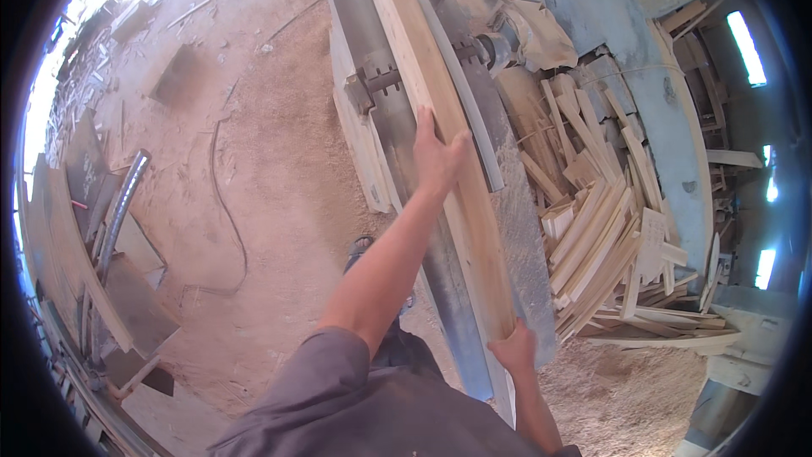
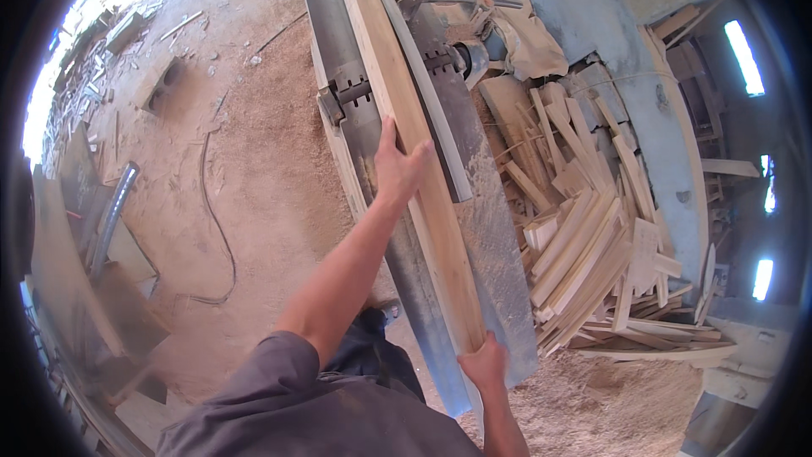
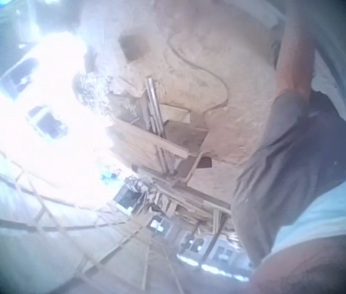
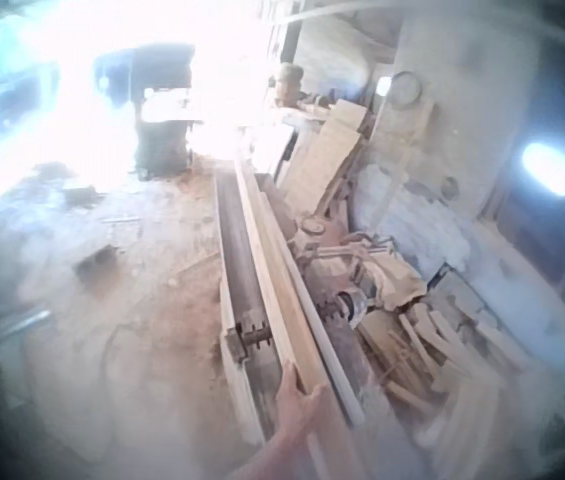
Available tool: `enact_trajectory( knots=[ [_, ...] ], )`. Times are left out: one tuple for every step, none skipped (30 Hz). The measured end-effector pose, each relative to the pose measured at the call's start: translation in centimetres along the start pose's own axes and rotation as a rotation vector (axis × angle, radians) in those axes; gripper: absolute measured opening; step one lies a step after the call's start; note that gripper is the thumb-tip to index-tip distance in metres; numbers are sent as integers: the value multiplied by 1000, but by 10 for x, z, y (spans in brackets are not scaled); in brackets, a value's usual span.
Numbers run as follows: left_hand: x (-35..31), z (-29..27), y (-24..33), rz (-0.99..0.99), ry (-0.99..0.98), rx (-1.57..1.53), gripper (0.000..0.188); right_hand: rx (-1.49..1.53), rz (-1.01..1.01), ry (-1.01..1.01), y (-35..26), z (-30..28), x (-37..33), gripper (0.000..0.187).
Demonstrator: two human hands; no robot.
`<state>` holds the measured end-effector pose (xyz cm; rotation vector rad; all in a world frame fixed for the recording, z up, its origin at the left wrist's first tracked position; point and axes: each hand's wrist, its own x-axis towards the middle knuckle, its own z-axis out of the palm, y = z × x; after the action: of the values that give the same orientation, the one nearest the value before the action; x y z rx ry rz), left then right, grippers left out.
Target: The person picks up and places wooden planks on a workbench, then carries a plank to a table saw and positions it for cutting. The person handles the wood by hand throughout the sequence.
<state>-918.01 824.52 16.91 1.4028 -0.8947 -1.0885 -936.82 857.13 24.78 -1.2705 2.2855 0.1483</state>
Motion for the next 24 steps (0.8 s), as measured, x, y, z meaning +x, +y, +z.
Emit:
enact_trajectory(
  knots=[
    [19,3,2,5,-12,-3,88,7,-9,10,-8,-3,14,53],
    [40,3,2,16,-19,2,87,12,-6,6,-22,-6,29,53],
    [58,4,0,32,-21,18,85,21,6,-3,-38,-11,39,53],
    [75,4,-3,50,-24,35,84,31,18,-12,-51,-14,50,53],
    [87,5,-9,57,-41,34,82,24,13,0,-58,-12,61,53],
    [100,4,-12,69,-53,38,80,23,2,10,-64,-10,70,52],
    [112,1,-15,83,-69,24,77,24,-9,20,-69,-8,79,51],
    [120,-1,-18,92,-94,13,75,30,-2,4,-75,-8,84,52],
    [124,0,-17,105,-103,-36,71,33,11,-3,-80,-12,86,52],
    [123,-1,-18,116,-113,-85,67,38,25,-10,-80,-14,86,53],
    [119,0,-11,132,-119,-95,61,77,-33,12,-75,-15,84,55],
    [119,3,-13,147,-82,-71,53,118,-93,38,-67,-15,81,57],
    [121,5,-15,141,-58,-3,47,158,-152,64,-57,-14,78,60],
    [115,10,-15,149,-52,33,44,293,-143,69,-47,-12,76,58],
    [115,10,-20,135,-27,170,40,425,-140,72,-37,-10,76,56],
    [104,12,-20,81,-35,-21,35,494,-80,58,-26,-6,75,51],
    [82,13,-6,50,-54,-44,33,565,-21,57,-16,-1,76,47],
    [64,16,-1,19,-53,-69,32,642,25,60,-9,0,78,42],
    [43,21,-2,-9,-58,-68,32,577,-8,127,-1,0,76,36],
    [24,22,-1,-28,-53,-59,32,517,-53,186,2,-1,75,31],
    [4,27,-3,6,-47,-51,31,461,-96,244,10,-2,75,27],
    [-19,34,-7,40,-39,-44,31,465,-105,259,22,-3,78,25],
    [-43,38,-12,78,-25,-33,31,474,-121,271,35,-2,81,23],
    [-66,39,-13,64,-54,-14,36,487,-143,281,42,-4,82,21]
  ],
)
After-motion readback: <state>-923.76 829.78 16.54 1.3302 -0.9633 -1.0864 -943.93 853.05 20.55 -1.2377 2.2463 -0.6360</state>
